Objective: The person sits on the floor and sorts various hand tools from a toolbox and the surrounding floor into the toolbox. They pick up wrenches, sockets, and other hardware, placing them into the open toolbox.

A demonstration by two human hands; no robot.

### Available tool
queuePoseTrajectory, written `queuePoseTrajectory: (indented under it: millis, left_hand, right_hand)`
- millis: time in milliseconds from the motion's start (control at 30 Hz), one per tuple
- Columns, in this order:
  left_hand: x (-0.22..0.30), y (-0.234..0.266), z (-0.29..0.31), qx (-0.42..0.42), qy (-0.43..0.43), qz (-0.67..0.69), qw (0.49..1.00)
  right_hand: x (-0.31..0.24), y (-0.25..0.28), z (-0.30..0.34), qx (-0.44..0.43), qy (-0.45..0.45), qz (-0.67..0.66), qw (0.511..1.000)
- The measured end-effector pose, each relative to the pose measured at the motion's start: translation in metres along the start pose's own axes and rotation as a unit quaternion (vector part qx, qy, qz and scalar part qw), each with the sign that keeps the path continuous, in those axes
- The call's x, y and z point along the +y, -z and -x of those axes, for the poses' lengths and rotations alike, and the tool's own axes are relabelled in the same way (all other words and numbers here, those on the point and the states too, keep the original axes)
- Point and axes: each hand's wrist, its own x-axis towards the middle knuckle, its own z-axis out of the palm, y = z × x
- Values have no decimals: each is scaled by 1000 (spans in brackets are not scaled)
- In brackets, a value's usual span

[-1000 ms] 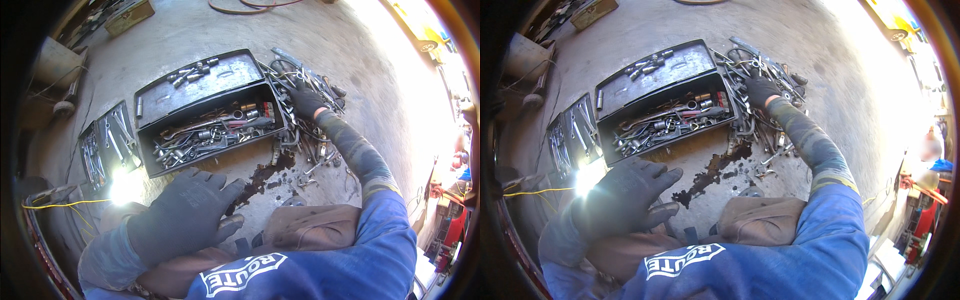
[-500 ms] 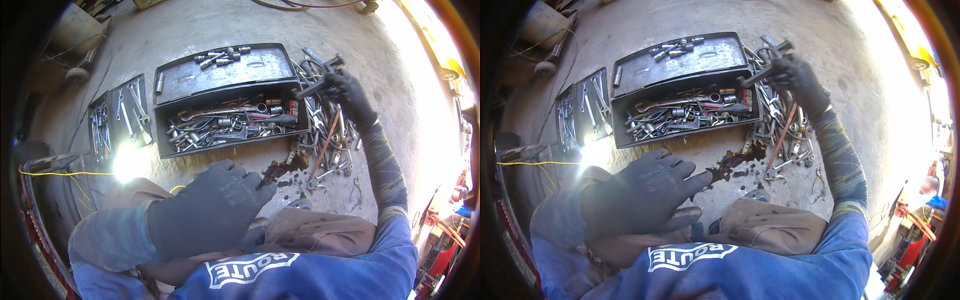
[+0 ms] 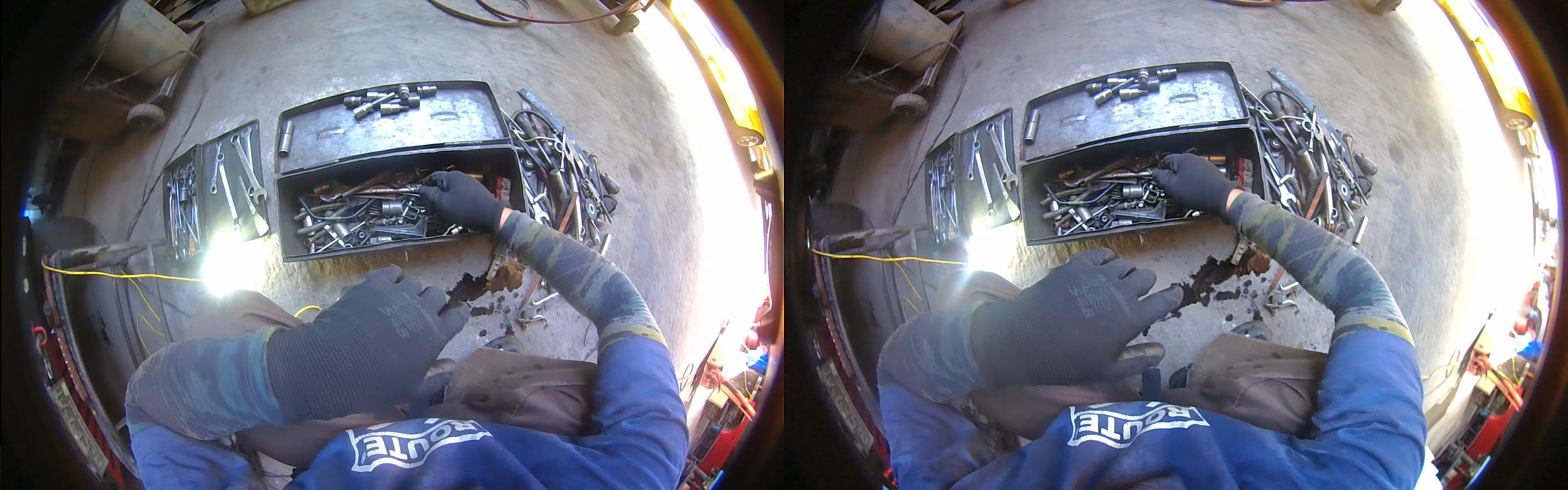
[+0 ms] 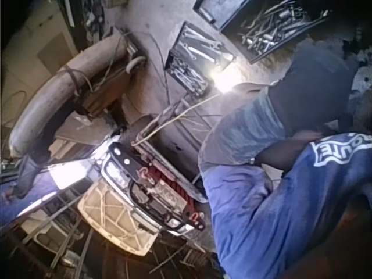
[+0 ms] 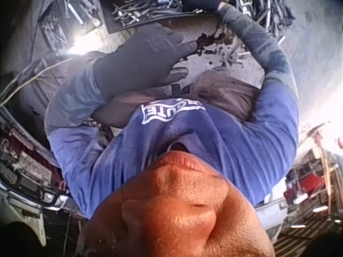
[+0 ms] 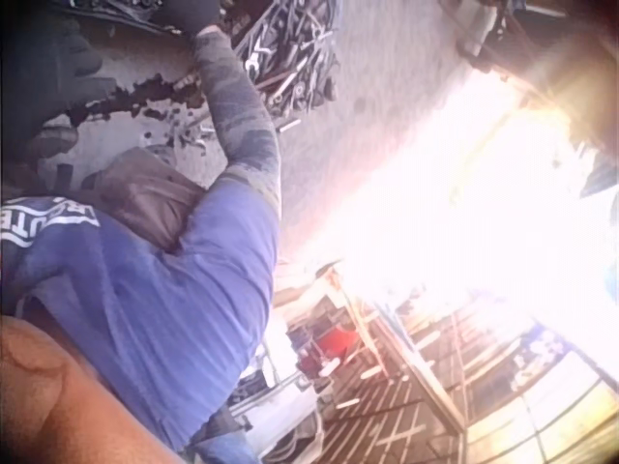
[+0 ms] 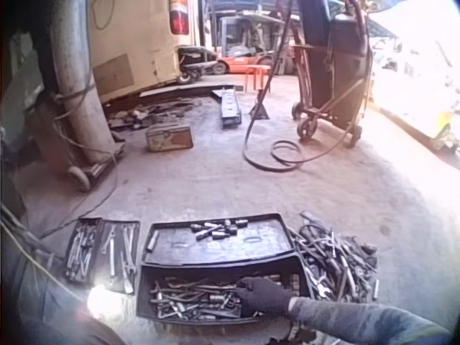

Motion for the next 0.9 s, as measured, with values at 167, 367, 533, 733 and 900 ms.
queuePoseTrajectory:
  millis: [167,367,533,733,900]
  left_hand:
    - [0,-4,-7,-8,-18,26,999]
    - [4,-7,-7,-33,8,44,998]
    - [-2,6,-3,42,-11,27,999]
    - [3,36,1,-56,-3,27,998]
    - [-1,39,-2,-29,-15,30,999]
  right_hand:
    - [-6,-22,-14,90,0,20,996]
    - [-8,-51,-70,40,-28,148,988]
    - [-1,-35,-56,7,-65,211,975]
    - [25,64,58,205,-91,44,974]
    - [93,96,140,-15,-337,146,930]
